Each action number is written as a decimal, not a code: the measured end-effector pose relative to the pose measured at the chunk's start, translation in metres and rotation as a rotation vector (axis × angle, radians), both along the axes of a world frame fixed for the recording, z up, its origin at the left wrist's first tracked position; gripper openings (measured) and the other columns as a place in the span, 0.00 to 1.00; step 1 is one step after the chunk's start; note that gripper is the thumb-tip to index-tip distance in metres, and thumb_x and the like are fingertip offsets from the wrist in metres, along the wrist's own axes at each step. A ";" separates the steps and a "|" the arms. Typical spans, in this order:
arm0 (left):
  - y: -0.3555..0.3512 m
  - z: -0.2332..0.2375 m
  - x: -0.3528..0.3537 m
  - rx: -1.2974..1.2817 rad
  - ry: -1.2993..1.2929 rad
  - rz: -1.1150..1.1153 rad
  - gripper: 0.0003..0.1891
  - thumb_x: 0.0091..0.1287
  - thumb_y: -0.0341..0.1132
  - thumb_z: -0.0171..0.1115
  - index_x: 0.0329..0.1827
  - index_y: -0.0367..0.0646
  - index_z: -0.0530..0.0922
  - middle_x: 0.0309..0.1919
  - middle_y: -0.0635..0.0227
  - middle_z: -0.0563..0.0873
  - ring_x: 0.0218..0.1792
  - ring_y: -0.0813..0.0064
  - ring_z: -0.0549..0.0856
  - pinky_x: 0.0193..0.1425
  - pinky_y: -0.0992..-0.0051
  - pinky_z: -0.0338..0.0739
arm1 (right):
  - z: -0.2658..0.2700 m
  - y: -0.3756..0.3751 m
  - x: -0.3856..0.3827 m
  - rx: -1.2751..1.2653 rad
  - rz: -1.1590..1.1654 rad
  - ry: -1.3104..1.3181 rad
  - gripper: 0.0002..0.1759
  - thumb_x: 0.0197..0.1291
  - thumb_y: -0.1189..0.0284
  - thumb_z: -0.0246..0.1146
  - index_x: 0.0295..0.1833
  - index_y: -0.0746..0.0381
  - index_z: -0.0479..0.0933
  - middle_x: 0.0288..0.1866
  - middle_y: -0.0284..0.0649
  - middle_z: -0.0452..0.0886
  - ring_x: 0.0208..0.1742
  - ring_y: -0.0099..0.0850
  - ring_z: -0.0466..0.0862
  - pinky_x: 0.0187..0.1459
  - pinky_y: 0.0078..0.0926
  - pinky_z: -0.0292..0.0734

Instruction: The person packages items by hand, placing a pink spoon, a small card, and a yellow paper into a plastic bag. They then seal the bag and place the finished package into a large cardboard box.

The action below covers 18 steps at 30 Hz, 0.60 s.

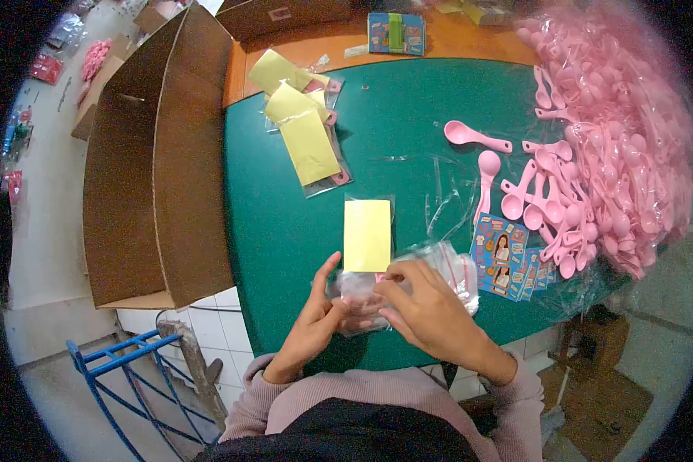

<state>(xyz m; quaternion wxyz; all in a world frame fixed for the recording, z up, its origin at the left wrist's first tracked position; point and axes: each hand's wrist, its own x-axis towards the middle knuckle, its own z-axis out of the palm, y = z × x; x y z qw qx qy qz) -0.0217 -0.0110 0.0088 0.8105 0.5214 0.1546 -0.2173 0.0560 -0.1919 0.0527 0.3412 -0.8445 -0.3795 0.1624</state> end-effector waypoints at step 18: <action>0.011 0.020 -0.017 0.182 0.013 0.007 0.26 0.70 0.28 0.42 0.70 0.46 0.50 0.37 0.58 0.81 0.39 0.76 0.81 0.46 0.76 0.76 | -0.020 0.032 -0.029 0.094 0.018 0.004 0.12 0.43 0.74 0.66 0.34 0.63 0.71 0.36 0.42 0.68 0.39 0.40 0.71 0.40 0.35 0.66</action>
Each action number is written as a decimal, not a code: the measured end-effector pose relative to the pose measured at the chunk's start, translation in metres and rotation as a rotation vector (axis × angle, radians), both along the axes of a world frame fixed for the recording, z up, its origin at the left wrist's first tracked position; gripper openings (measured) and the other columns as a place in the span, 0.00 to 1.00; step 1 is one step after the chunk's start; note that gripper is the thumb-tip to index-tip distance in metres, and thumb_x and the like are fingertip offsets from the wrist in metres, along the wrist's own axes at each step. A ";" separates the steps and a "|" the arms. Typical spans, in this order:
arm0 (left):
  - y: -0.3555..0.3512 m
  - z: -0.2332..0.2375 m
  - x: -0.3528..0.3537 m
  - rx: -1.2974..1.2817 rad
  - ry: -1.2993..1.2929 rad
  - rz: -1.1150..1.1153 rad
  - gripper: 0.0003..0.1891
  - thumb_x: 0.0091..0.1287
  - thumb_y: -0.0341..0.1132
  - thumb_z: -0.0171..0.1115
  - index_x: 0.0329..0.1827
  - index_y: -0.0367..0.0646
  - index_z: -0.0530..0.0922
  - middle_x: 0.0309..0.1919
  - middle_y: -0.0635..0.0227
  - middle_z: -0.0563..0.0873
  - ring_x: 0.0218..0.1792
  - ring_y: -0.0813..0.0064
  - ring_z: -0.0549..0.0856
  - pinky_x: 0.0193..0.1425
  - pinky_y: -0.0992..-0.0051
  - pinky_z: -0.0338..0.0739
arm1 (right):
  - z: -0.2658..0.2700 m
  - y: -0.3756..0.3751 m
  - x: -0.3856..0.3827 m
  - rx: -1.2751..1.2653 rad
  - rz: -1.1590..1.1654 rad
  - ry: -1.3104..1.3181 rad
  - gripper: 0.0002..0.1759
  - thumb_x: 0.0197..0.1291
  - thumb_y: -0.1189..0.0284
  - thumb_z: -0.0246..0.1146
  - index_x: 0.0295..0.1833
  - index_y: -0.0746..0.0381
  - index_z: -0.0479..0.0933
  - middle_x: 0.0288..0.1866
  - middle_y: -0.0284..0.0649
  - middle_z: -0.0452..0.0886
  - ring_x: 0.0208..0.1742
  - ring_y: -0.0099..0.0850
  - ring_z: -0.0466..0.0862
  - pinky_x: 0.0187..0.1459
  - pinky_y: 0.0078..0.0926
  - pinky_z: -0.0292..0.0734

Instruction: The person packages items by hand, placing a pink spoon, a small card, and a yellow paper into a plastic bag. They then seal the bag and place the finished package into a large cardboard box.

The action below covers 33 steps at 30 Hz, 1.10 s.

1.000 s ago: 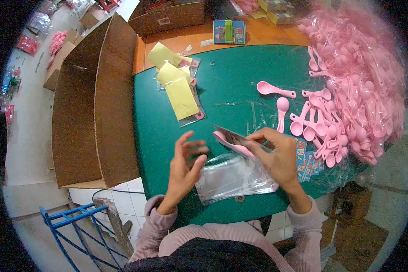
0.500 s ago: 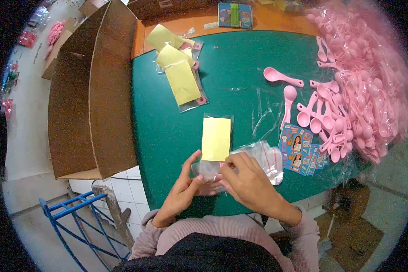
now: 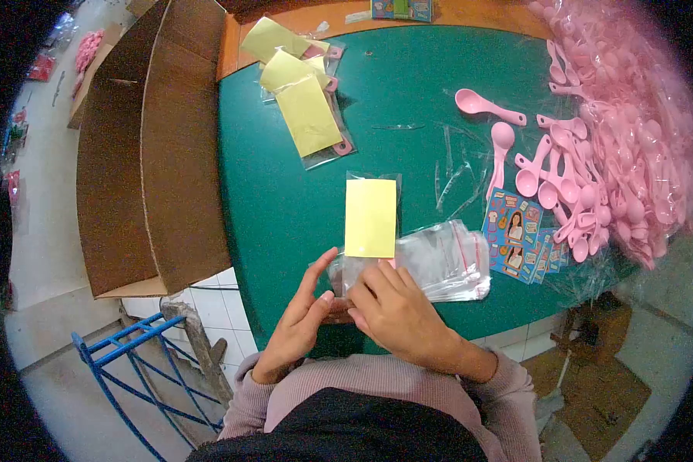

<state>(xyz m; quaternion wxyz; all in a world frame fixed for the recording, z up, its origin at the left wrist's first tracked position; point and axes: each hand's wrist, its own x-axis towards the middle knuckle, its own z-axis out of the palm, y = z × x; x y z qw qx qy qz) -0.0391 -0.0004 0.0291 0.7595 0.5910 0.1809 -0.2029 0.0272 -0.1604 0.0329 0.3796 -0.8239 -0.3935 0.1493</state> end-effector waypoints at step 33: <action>-0.021 0.011 0.056 0.508 -0.523 -0.261 0.10 0.63 0.25 0.54 0.46 0.37 0.77 0.38 0.59 0.83 0.38 0.71 0.84 0.44 0.74 0.79 | -0.009 -0.093 0.134 -0.041 -0.580 -0.342 0.14 0.51 0.77 0.58 0.45 0.66 0.71 0.33 0.43 0.77 0.39 0.39 0.76 0.43 0.32 0.71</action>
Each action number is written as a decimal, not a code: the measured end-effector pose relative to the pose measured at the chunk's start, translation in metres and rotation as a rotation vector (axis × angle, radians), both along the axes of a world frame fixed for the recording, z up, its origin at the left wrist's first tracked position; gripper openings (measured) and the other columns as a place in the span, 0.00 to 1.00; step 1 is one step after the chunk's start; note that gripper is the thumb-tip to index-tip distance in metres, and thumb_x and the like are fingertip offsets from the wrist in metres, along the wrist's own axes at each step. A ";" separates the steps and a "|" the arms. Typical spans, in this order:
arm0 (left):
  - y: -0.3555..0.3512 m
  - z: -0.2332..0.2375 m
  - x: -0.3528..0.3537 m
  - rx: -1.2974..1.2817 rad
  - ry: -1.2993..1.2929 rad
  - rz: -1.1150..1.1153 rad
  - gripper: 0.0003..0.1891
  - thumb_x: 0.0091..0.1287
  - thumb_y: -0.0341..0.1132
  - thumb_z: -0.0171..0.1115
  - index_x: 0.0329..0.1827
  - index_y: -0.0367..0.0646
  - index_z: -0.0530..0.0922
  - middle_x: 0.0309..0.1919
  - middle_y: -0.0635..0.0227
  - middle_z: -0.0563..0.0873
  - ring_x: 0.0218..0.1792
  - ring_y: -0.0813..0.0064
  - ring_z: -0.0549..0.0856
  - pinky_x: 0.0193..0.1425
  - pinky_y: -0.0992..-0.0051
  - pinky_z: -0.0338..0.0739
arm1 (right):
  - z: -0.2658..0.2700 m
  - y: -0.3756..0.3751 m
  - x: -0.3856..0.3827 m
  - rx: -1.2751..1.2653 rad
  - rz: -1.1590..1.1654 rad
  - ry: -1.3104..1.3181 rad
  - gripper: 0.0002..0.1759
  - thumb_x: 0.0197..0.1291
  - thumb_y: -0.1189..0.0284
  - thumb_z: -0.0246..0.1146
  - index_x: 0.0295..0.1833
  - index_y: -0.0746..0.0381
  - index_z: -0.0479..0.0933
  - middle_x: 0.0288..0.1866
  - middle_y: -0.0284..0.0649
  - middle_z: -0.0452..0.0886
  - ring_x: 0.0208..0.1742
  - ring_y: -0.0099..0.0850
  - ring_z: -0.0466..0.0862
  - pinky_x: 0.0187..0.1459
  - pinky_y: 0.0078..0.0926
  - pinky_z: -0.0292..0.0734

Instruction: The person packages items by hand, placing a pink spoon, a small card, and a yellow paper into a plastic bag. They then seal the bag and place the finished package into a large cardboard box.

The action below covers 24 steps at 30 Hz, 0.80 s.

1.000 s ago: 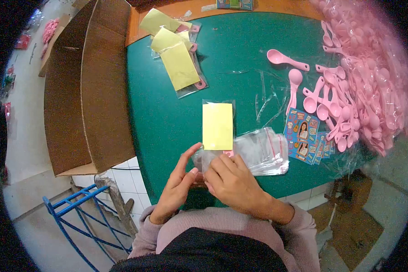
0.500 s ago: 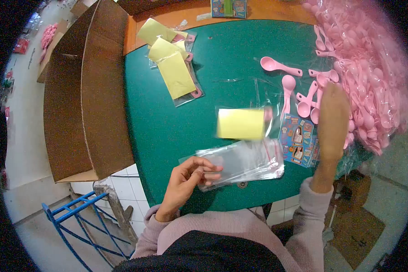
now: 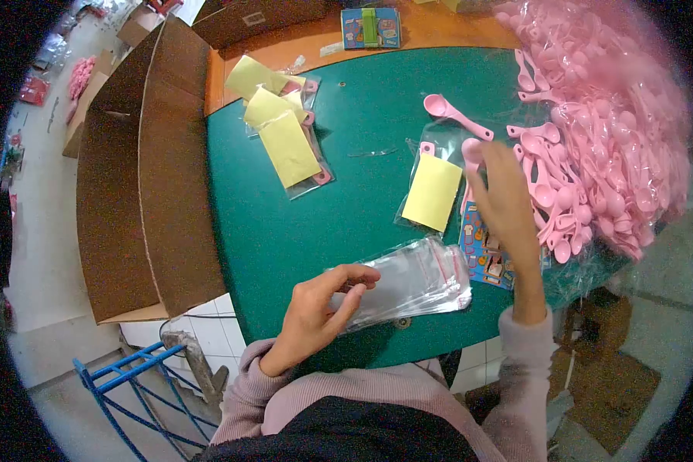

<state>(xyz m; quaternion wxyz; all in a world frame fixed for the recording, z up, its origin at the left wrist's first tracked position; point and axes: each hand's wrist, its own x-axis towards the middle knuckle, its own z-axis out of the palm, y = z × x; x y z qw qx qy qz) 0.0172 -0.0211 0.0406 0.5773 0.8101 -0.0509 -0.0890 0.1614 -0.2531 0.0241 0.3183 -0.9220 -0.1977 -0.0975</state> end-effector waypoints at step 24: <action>-0.013 0.004 0.005 -0.061 -0.424 0.238 0.15 0.57 0.24 0.59 0.48 0.38 0.75 0.44 0.61 0.83 0.47 0.63 0.83 0.55 0.63 0.72 | 0.064 0.055 -0.130 0.871 0.326 0.690 0.17 0.52 0.81 0.61 0.47 0.63 0.65 0.40 0.42 0.72 0.41 0.27 0.76 0.45 0.25 0.72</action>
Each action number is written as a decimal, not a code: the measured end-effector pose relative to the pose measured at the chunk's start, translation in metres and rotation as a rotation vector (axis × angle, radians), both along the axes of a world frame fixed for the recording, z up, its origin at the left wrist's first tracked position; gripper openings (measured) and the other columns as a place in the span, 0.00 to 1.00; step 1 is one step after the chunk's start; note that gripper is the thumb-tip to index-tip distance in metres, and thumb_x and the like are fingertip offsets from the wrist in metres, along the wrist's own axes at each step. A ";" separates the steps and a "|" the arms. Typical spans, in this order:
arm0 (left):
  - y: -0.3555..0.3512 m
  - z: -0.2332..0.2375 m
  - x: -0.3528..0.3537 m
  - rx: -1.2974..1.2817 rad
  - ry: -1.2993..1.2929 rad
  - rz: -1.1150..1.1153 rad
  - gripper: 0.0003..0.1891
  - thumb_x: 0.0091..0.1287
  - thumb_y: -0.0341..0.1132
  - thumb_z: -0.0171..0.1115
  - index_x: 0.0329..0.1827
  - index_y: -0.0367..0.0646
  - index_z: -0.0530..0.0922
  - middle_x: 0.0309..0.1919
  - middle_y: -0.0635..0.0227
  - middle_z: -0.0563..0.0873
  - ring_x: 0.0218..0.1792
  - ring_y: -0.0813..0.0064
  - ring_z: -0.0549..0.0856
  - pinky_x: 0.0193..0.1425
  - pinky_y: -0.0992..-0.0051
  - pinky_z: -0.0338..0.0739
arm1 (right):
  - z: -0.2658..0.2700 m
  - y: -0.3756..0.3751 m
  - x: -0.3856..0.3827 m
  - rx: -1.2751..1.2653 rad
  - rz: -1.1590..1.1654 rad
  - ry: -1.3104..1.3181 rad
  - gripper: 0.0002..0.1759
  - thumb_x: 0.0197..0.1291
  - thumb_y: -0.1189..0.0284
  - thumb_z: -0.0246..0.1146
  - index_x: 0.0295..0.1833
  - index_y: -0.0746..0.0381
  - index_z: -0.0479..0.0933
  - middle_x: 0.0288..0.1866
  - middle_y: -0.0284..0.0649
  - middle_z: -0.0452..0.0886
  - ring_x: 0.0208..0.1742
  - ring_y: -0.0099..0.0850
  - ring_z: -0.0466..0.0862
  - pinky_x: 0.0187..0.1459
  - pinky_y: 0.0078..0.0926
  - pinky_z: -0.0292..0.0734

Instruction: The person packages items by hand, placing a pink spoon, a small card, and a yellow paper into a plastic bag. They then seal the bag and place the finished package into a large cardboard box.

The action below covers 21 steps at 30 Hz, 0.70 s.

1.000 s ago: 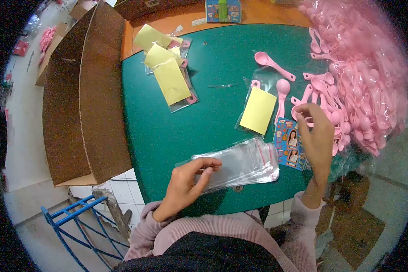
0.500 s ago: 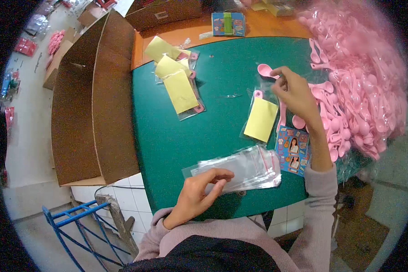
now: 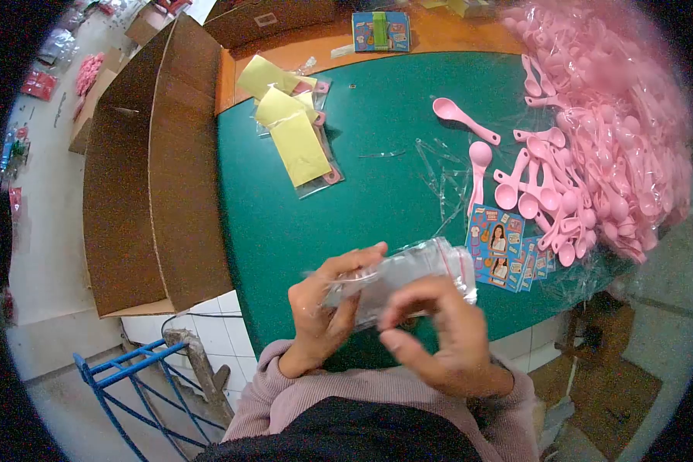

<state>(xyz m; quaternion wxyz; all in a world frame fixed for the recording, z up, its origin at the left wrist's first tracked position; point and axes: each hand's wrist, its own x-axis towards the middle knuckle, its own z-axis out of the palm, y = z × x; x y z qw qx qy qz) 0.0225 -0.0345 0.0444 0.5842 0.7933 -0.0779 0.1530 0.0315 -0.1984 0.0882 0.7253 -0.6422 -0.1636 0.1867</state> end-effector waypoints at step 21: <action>0.008 0.012 -0.001 0.212 0.047 -0.297 0.16 0.53 0.24 0.60 0.45 0.49 0.79 0.49 0.67 0.80 0.52 0.67 0.79 0.59 0.60 0.67 | 0.036 -0.030 0.077 -0.010 0.496 0.014 0.10 0.48 0.80 0.66 0.39 0.68 0.80 0.31 0.40 0.78 0.33 0.28 0.76 0.36 0.21 0.69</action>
